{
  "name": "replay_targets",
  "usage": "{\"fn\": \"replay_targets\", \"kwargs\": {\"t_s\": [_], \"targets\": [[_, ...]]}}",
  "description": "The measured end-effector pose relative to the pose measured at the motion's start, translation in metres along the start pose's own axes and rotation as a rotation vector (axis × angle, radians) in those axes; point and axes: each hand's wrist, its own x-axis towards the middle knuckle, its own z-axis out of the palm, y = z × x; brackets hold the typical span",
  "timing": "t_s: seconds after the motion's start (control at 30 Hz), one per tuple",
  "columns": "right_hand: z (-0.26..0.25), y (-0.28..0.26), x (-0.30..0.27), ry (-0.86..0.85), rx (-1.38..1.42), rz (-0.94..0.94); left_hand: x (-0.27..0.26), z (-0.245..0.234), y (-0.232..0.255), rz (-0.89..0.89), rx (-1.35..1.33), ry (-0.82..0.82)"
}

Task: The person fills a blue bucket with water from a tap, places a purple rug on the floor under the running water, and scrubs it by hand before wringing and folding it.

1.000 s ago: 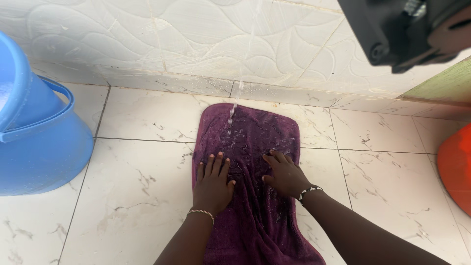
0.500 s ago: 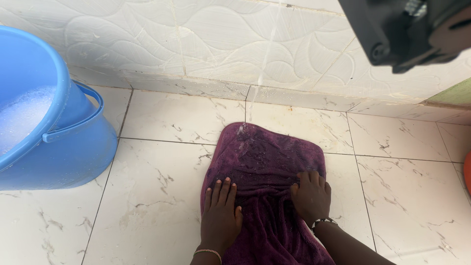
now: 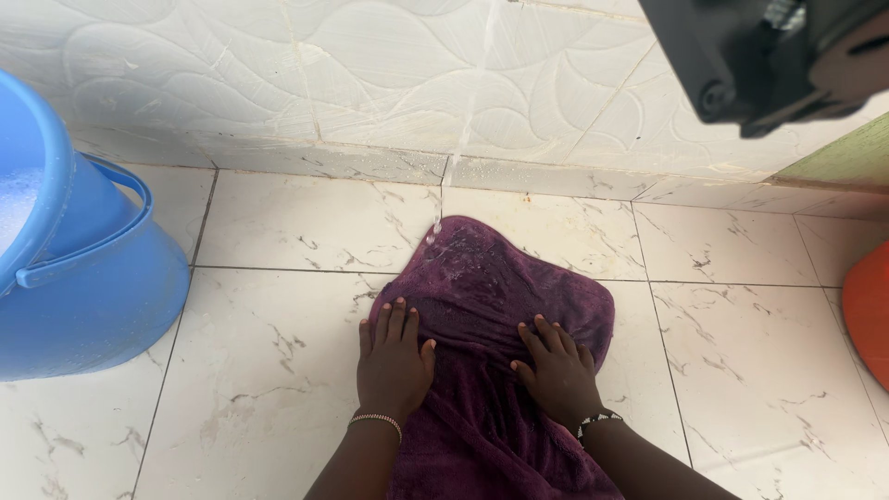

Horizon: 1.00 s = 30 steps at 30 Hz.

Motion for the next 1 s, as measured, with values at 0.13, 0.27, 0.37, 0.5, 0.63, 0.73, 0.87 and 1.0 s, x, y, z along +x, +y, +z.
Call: {"fn": "replay_targets", "kwargs": {"t_s": [0.13,0.27,0.37,0.5,0.63,0.73,0.87,1.0], "targets": [[-0.004,-0.014,0.007,-0.004,0.014,0.098,-0.041,0.016,0.008,-0.002,-0.005,0.115],[-0.008,-0.018,0.019,0.112,0.028,-0.046,-0.059,0.030,0.015,-0.049,-0.007,0.203],[-0.012,-0.026,0.033,0.125,0.118,-0.212,-0.059,0.030,0.017,-0.064,-0.021,0.236],[-0.026,-0.040,0.055,-0.061,0.051,-0.362,-0.039,0.012,0.010,-0.117,-0.025,0.160],[-0.035,-0.040,0.075,-0.133,-0.026,-0.376,0.042,-0.031,-0.005,-0.175,0.090,-0.008],[-0.034,-0.028,0.081,-0.109,-0.031,-0.374,0.103,-0.066,-0.007,-0.148,0.227,0.072],[-0.035,-0.026,0.080,-0.040,-0.082,-0.385,0.083,-0.069,0.007,-0.102,0.095,0.112],[-0.036,-0.033,0.078,-0.052,-0.107,-0.382,-0.040,-0.012,0.053,-0.400,-0.060,0.179]]}}
